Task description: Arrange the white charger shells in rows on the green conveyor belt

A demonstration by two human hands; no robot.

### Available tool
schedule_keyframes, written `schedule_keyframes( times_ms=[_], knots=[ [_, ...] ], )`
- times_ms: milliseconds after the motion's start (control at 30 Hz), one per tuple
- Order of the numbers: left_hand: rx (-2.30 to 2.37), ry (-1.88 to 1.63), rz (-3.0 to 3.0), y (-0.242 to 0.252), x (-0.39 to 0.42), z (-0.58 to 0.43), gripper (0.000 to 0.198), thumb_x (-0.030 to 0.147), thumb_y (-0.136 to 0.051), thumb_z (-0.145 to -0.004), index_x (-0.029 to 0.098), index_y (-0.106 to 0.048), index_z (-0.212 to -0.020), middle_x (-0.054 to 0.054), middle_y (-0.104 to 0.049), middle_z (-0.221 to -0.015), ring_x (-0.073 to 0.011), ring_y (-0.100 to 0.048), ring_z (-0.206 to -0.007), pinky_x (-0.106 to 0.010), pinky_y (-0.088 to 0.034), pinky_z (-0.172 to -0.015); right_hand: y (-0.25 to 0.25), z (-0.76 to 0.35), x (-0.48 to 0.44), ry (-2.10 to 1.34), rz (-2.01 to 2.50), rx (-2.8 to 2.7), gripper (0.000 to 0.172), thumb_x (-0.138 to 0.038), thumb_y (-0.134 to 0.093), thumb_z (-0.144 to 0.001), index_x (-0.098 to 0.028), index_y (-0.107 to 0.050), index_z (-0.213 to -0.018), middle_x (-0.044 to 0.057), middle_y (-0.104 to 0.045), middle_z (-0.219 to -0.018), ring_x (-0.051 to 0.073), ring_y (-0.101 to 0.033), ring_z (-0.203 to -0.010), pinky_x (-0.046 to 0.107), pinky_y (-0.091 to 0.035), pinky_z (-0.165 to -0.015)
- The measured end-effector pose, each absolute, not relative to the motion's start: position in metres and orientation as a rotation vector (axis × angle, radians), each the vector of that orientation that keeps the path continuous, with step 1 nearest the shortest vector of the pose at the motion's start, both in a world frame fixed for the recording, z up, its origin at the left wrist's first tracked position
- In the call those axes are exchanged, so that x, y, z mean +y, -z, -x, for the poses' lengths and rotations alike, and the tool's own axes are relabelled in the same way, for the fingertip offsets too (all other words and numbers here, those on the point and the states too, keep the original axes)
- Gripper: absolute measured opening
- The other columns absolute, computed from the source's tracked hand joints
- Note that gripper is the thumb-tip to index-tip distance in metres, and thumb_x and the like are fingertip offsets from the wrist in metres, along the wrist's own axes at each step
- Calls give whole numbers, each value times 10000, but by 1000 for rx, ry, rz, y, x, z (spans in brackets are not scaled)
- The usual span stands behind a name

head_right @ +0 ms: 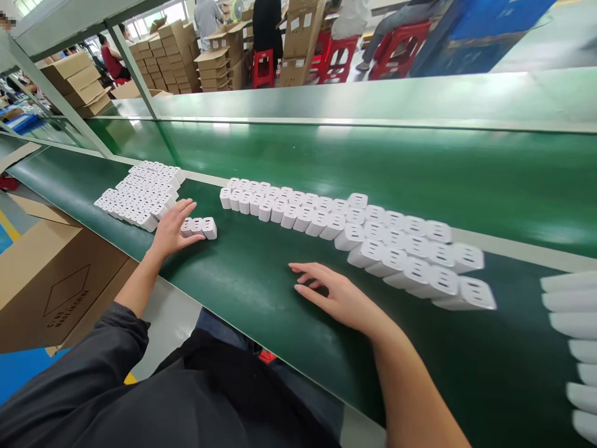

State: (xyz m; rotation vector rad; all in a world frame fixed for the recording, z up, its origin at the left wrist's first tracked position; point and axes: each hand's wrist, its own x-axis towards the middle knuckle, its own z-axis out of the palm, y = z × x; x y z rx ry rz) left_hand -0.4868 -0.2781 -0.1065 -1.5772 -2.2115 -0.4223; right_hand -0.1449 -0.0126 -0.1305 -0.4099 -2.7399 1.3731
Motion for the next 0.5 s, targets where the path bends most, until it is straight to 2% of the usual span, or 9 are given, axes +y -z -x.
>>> schedule_keyframes(
  times_ms=[100,200,300,500],
  knots=[
    [-2356,236,1646,108,-259,482,737,702,-539,-886,276,-470,-1484,-97,-635,-1339,-275,-610,-1189,-371,-447,-971,130,145,-13,-1402,429,-2737,558,-632,-548,-911,-258,-621,-1318,111,-671,-1235,238,-696,-987,394,-608,-882],
    [-2376,157,1618,115,-252,485,644,703,-492,-909,275,-593,-1380,-95,-723,-1070,-255,-664,-944,-369,-435,-820,130,145,-13,-1417,422,-2732,552,-631,-555,-908,-262,-627,-1311,106,-678,-1215,233,-700,-978,391,-611,-879],
    [-2351,163,1620,120,-253,488,675,741,-451,-901,253,-629,-1332,-93,-717,-924,-250,-653,-876,-366,-413,-763,131,144,-12,-1404,422,-2725,563,-649,-556,-899,-262,-641,-1299,106,-689,-1188,234,-707,-958,386,-618,-862],
    [-2298,197,1655,120,-277,493,691,774,-455,-877,245,-663,-1270,-91,-709,-916,-232,-649,-847,-345,-419,-717,133,145,-11,-1426,442,-2707,607,-686,-558,-877,-251,-647,-1292,117,-707,-1149,245,-714,-934,386,-627,-835]
  ],
)
